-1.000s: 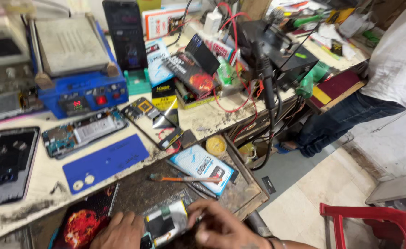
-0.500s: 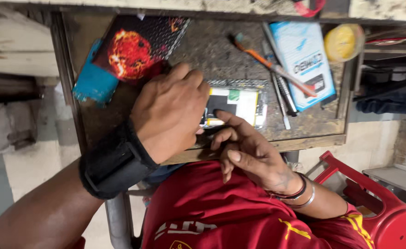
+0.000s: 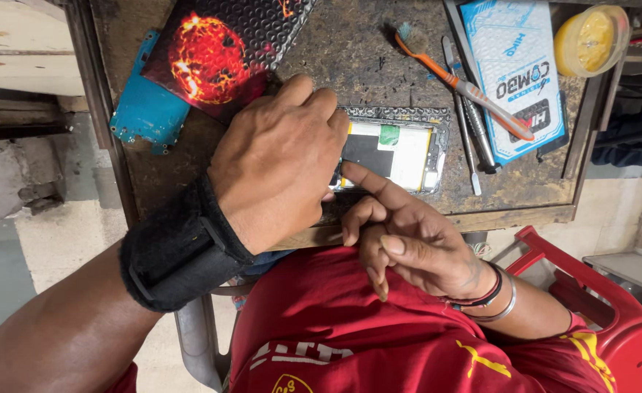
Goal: The person pries open a mobile phone, removes components from the interior, and cleans parts of the internal chassis using a small tool and a brush.
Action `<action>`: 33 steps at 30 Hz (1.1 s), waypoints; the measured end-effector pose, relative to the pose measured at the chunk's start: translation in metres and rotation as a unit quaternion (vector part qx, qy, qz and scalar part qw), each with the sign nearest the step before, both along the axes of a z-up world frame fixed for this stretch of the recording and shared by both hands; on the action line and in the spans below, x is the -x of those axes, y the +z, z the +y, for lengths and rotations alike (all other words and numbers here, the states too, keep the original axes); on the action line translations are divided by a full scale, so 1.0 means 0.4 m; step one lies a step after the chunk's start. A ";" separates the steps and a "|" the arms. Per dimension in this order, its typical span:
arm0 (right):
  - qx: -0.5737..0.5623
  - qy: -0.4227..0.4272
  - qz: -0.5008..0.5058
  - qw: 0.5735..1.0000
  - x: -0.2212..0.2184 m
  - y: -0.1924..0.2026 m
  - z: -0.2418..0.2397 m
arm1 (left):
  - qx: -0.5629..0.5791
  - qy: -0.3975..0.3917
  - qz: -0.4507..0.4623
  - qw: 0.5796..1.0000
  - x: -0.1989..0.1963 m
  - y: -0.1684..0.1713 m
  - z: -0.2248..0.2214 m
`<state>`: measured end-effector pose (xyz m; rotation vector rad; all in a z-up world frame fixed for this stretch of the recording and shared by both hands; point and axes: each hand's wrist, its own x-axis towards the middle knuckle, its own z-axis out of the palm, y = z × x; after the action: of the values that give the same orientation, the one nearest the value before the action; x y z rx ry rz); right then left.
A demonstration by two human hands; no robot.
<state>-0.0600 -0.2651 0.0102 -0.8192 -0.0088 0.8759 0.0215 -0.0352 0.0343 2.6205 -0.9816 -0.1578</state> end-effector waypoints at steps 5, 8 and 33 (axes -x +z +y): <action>0.016 -0.005 -0.011 1.000 0.003 -0.003 0.002 | -0.001 0.002 -0.001 1.000 0.001 -0.004 0.000; 0.014 -0.003 -0.010 1.000 -0.002 -0.009 0.003 | 0.007 -0.001 -0.002 1.000 0.000 -0.005 0.002; -0.061 -0.020 0.084 0.994 -0.027 -0.023 -0.023 | 0.049 -0.001 -0.008 0.999 0.019 -0.003 0.020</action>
<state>-0.0490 -0.2743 0.0009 -0.6291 0.1001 0.8961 0.0138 -0.0273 0.0331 2.5352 -0.9717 -0.0879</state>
